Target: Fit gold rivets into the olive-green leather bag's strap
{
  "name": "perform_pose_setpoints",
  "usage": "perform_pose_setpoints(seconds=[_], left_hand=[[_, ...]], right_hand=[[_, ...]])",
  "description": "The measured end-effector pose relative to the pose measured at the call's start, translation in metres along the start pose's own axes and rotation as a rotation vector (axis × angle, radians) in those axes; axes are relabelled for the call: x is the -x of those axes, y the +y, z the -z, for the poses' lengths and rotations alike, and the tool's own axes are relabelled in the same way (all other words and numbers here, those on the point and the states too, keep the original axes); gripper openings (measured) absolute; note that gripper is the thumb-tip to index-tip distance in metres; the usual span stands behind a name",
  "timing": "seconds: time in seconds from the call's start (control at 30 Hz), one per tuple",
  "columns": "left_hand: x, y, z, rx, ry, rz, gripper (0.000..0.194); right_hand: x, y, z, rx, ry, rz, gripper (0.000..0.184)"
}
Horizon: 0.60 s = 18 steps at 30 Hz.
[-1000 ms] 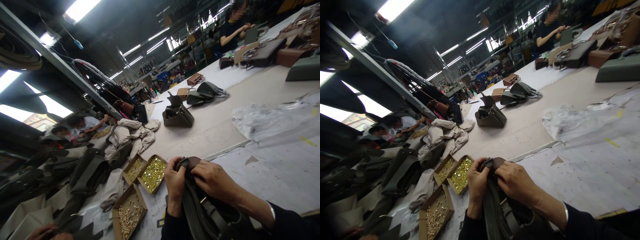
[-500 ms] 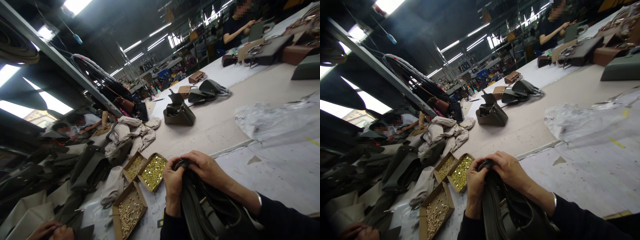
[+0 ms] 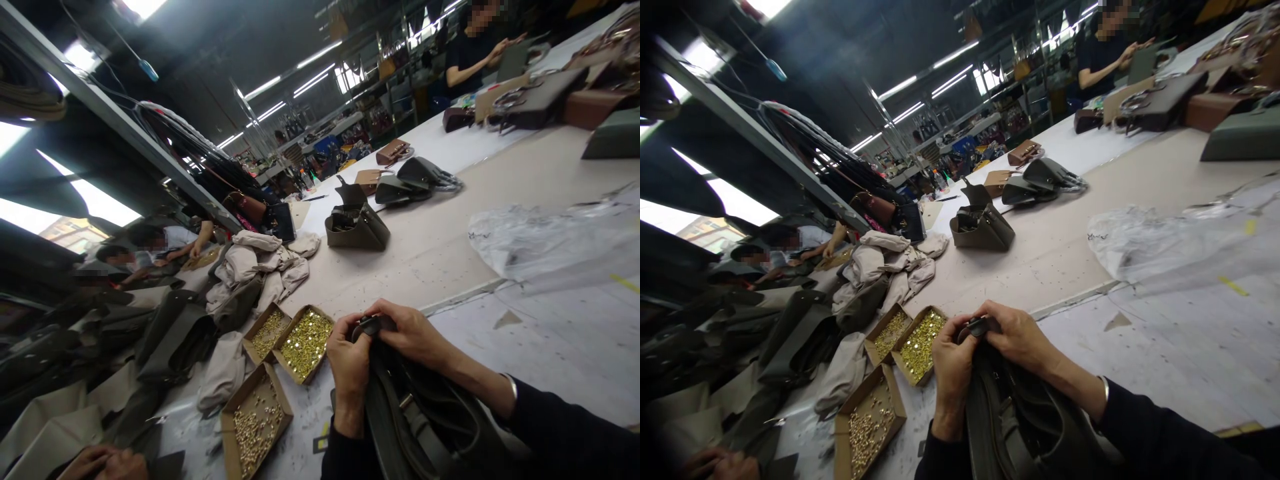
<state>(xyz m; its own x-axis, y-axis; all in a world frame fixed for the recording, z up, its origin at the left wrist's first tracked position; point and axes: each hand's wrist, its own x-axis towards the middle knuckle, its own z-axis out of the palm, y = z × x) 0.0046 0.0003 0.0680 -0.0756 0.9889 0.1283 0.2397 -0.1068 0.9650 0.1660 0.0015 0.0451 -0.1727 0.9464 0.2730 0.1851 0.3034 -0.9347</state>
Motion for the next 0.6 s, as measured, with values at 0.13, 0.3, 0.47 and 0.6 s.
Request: perform_pose_setpoints(seconds=[0.13, 0.3, 0.47, 0.6], left_hand=[[-0.002, -0.002, 0.006, -0.009, -0.119, -0.012, 0.024], [-0.002, -0.005, 0.012, 0.012, -0.166, -0.038, 0.032], [0.000, -0.006, 0.012, -0.008, -0.137, -0.030, 0.031], [0.000, -0.005, 0.008, -0.045, -0.094, -0.020, 0.034]], right_hand=[[-0.001, 0.007, 0.003, -0.202, -0.051, -0.059, 0.023], [0.000, 0.007, 0.001, -0.204, -0.025, -0.035, 0.021], [-0.002, 0.007, -0.001, -0.180, -0.030, -0.022, 0.023], [-0.002, 0.007, 0.001, -0.200, -0.040, -0.016, 0.025]])
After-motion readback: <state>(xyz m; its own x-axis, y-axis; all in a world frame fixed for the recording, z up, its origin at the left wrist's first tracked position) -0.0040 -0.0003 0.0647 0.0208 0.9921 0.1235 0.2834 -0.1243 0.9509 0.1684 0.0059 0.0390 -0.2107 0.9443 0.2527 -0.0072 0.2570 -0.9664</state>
